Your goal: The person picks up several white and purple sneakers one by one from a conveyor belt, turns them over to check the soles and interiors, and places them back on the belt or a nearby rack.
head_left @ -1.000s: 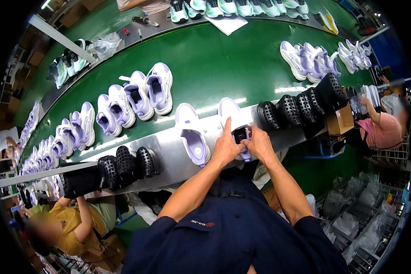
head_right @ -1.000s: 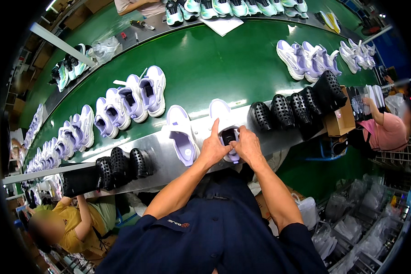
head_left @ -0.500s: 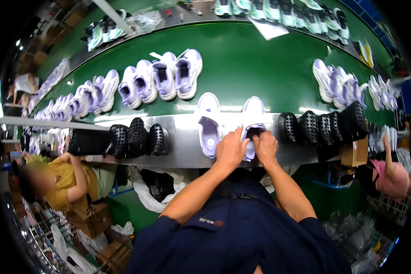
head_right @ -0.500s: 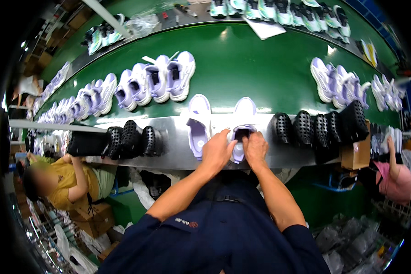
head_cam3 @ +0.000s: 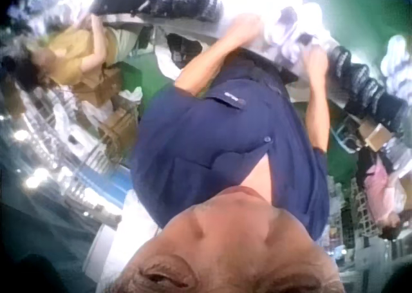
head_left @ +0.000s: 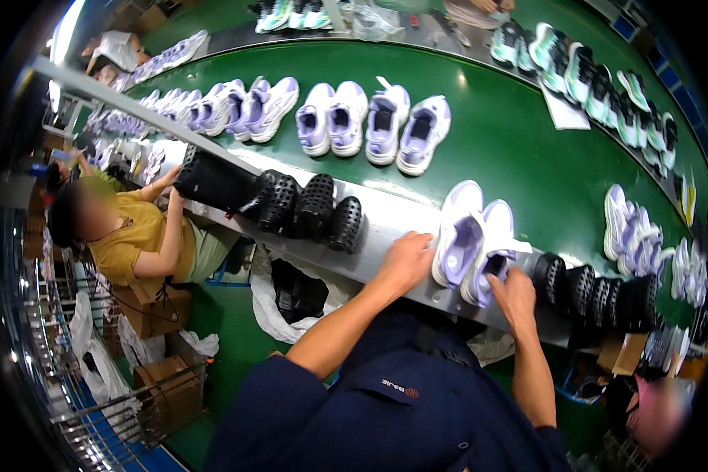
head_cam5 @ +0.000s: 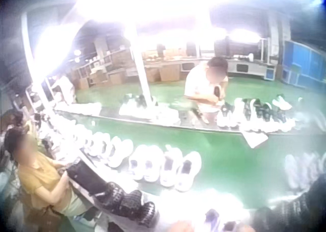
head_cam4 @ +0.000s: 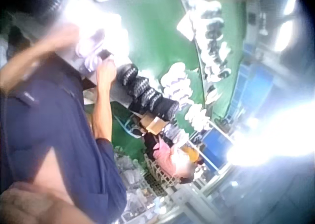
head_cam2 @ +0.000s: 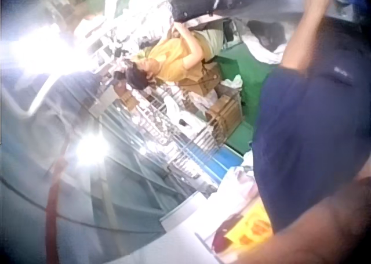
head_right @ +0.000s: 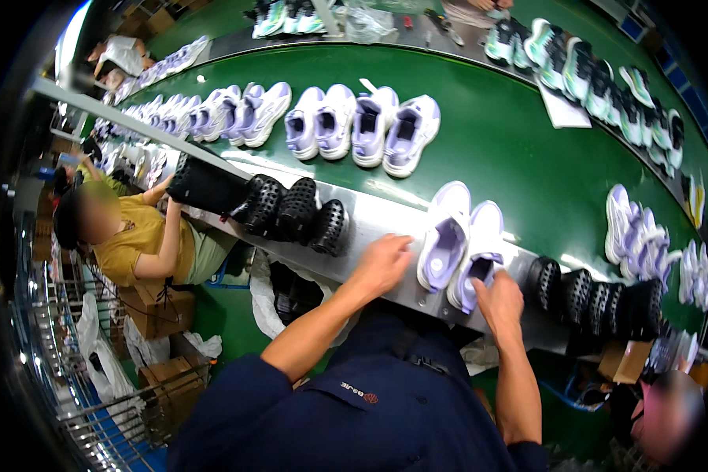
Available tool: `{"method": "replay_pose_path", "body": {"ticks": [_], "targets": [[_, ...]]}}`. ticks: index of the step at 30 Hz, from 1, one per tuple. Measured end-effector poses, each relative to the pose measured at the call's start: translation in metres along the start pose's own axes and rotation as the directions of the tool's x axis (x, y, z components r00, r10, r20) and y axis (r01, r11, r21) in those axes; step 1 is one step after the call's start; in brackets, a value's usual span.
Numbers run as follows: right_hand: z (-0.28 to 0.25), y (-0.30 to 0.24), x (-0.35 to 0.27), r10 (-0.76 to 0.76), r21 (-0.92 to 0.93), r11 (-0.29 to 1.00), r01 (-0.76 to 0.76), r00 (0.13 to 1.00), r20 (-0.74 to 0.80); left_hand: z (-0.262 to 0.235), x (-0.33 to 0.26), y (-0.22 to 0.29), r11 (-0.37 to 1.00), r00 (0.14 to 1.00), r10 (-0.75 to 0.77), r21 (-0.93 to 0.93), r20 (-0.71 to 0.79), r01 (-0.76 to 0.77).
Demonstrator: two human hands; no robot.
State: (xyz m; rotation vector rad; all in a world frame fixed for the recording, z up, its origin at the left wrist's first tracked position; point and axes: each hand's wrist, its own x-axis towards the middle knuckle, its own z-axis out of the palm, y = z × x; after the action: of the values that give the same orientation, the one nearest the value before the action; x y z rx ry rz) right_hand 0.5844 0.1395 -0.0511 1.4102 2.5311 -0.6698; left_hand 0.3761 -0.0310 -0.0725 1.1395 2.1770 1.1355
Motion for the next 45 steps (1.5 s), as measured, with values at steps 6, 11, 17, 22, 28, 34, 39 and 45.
{"method": "replay_pose_path", "body": {"ticks": [6, 11, 17, 22, 28, 34, 39, 45], "targets": [[-0.048, -0.03, -0.044, 0.063, 0.514, 0.853, -0.087, 0.996, 0.063, -0.202, -0.043, -0.065, 0.806, 0.739, 0.089, 0.484, -0.668, 0.34], [-0.023, -0.081, -0.03, -0.119, 0.573, 0.819, -0.015, 0.973, 0.196, -0.266, -0.054, -0.172, 0.654, 0.785, 0.016, 0.6, -0.62, 0.461], [-0.02, -0.112, -0.035, -0.261, 0.509, 0.849, 0.145, 0.951, 0.164, -0.281, -0.055, -0.138, 0.515, 0.812, -0.037, 0.685, -0.583, 0.515], [-0.015, -0.139, -0.035, -0.159, 0.779, 0.626, -0.033, 0.973, 0.169, -0.253, -0.062, 0.014, 0.706, 0.749, 0.178, 0.613, -0.638, 0.355], [-0.009, -0.168, -0.04, -0.281, 0.92, -0.049, -0.389, 0.889, 0.361, -0.114, -0.056, 0.071, 0.879, 0.892, 0.442, 0.243, -0.094, -0.41], [-0.012, -0.088, -0.059, -0.4, 0.791, 0.204, -0.577, 0.688, 0.605, -0.038, 0.016, 0.067, 0.882, 0.97, 0.129, -0.47, 0.205, -0.018], [-0.052, -0.083, -0.092, -0.216, 0.231, 0.954, 0.192, 0.973, 0.084, 0.009, 0.018, 0.045, 0.885, 0.977, -0.186, -0.416, 0.1, 0.211], [-0.039, -0.061, -0.087, -0.181, 0.286, 0.94, 0.187, 0.982, -0.05, 0.033, 0.023, 0.059, 0.906, 0.975, -0.217, -0.36, 0.057, 0.223]]}}
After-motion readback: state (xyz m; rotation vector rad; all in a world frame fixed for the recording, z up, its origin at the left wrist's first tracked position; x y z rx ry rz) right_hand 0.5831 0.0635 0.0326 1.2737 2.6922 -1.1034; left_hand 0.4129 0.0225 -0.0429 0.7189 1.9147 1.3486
